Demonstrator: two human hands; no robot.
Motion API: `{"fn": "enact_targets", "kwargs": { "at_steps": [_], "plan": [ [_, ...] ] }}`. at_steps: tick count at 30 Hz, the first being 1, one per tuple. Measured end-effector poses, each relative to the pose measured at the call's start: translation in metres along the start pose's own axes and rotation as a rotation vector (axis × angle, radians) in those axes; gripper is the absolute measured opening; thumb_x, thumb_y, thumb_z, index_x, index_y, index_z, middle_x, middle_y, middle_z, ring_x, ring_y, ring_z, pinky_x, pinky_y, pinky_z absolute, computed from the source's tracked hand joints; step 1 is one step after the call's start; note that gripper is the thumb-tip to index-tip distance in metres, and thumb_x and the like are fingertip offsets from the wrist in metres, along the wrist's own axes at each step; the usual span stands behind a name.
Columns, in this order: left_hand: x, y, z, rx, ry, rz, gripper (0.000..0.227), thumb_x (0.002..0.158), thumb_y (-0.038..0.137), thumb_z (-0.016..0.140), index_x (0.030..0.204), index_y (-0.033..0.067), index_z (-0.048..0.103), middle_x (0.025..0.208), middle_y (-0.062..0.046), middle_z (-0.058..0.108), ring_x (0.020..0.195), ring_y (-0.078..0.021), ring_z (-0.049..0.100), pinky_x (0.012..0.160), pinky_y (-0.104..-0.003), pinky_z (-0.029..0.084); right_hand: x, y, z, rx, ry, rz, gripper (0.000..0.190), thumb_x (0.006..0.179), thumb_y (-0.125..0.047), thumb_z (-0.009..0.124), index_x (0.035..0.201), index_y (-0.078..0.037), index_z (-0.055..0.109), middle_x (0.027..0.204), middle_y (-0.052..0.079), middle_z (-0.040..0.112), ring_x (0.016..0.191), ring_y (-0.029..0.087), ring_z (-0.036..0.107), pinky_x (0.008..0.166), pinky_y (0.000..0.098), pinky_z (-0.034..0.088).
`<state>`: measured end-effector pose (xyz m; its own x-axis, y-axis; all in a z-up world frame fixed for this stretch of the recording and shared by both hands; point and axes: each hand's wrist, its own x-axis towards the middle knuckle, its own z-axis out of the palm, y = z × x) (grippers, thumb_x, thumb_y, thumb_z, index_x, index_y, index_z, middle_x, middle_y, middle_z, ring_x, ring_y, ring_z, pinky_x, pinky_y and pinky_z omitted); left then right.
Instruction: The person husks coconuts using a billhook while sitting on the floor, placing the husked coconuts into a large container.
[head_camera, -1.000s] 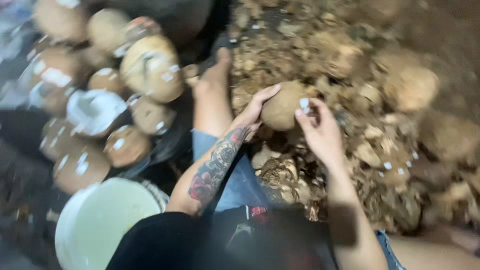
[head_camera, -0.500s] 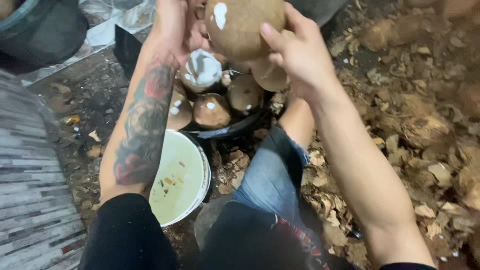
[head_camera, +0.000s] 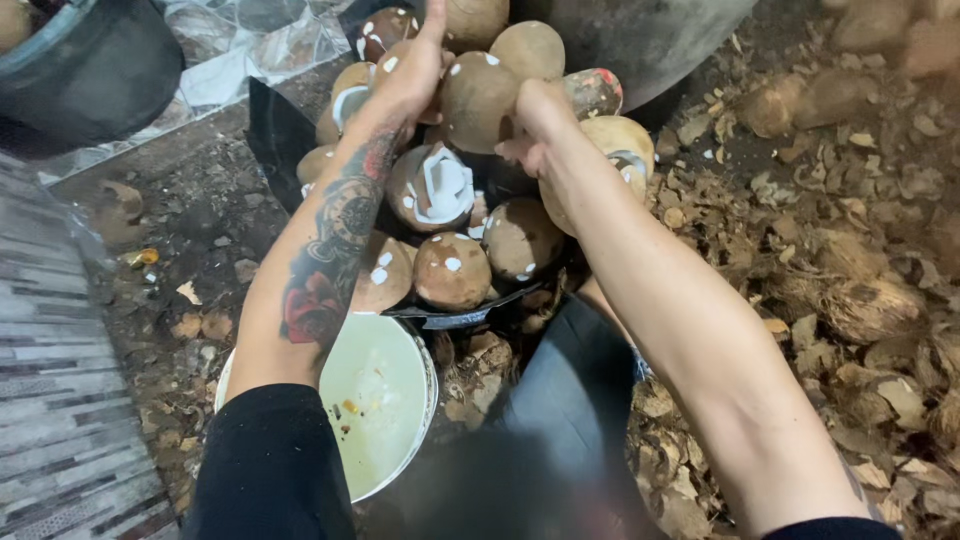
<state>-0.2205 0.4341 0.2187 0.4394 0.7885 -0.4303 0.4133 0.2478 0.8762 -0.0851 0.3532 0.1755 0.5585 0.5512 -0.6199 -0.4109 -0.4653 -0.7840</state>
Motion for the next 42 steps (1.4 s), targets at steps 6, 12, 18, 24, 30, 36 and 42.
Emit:
{"fn": "enact_targets", "kwargs": {
  "at_steps": [6, 12, 18, 24, 30, 36, 42],
  "plan": [
    [-0.008, 0.009, -0.006, -0.012, 0.012, -0.031, 0.120, 0.051, 0.092, 0.018, 0.127, 0.0145, 0.070, 0.064, -0.004, 0.052, 0.052, -0.0151, 0.054, 0.052, -0.029, 0.051, -0.027, -0.017, -0.023, 0.128, -0.115, 0.038, 0.028, 0.079, -0.004, 0.047, 0.104, -0.015, 0.042, 0.088, 0.011, 0.039, 0.061, 0.033, 0.061, 0.044, 0.0439, 0.020],
    [0.035, 0.027, 0.009, 0.129, -0.038, 0.166, 0.075, 0.079, 0.066, 0.023, 0.119, 0.0276, 0.074, 0.110, -0.001, 0.070, 0.082, -0.0174, 0.069, 0.069, -0.035, 0.054, -0.092, -0.042, -0.159, 0.409, -0.206, -0.380, 0.044, 0.082, 0.008, 0.070, 0.125, 0.009, 0.066, 0.103, 0.024, 0.072, 0.076, 0.029, 0.079, 0.067, 0.0330, 0.069],
    [-0.025, 0.064, 0.152, 0.048, -0.413, 0.603, 0.037, 0.093, 0.045, 0.045, 0.115, 0.0218, 0.063, 0.113, 0.000, 0.081, 0.105, -0.0167, 0.086, 0.088, -0.027, 0.071, -0.156, 0.048, -0.387, 0.235, 0.215, -0.611, 0.012, 0.096, -0.010, 0.066, 0.107, -0.008, 0.071, 0.105, 0.007, 0.081, 0.086, 0.014, 0.084, 0.077, 0.0218, 0.070],
    [-0.068, 0.011, 0.341, 0.178, -0.764, 0.156, 0.075, 0.079, 0.079, 0.038, 0.097, 0.0172, 0.077, 0.084, -0.003, 0.077, 0.063, -0.0137, 0.068, 0.058, -0.023, 0.047, -0.132, 0.307, -0.531, -0.498, 0.525, -0.142, 0.022, 0.079, 0.000, 0.054, 0.089, -0.011, 0.070, 0.091, 0.006, 0.075, 0.092, 0.023, 0.070, 0.086, 0.0398, 0.052],
    [-0.019, -0.133, 0.450, 0.387, -0.992, -0.211, 0.091, 0.089, 0.089, 0.040, 0.126, 0.0121, 0.072, 0.105, -0.007, 0.080, 0.090, -0.0284, 0.080, 0.085, -0.045, 0.062, -0.161, 0.427, -0.476, -0.532, 0.295, 0.329, 0.044, 0.073, -0.031, 0.069, 0.101, 0.001, 0.082, 0.105, 0.028, 0.080, 0.110, 0.047, 0.074, 0.096, 0.0594, 0.056],
    [-0.022, -0.155, 0.476, 0.420, -1.021, -0.314, 0.091, 0.099, 0.080, 0.037, 0.144, 0.0033, 0.061, 0.137, -0.025, 0.066, 0.129, -0.0454, 0.066, 0.115, -0.063, 0.045, -0.139, 0.484, -0.486, -0.435, 0.565, 0.462, 0.052, 0.080, -0.034, 0.066, 0.130, -0.020, 0.060, 0.123, 0.018, 0.075, 0.120, 0.040, 0.072, 0.100, 0.0595, 0.056],
    [-0.015, -0.164, 0.507, 0.510, -1.008, -0.294, 0.086, 0.104, 0.076, 0.035, 0.142, 0.0042, 0.064, 0.142, -0.028, 0.063, 0.132, -0.0475, 0.063, 0.115, -0.062, 0.044, -0.193, 0.479, -0.526, -0.339, 0.818, -0.122, 0.038, 0.069, -0.024, 0.088, 0.101, -0.011, 0.072, 0.087, 0.018, 0.076, 0.090, 0.038, 0.076, 0.074, 0.0465, 0.056]
  ]
}}
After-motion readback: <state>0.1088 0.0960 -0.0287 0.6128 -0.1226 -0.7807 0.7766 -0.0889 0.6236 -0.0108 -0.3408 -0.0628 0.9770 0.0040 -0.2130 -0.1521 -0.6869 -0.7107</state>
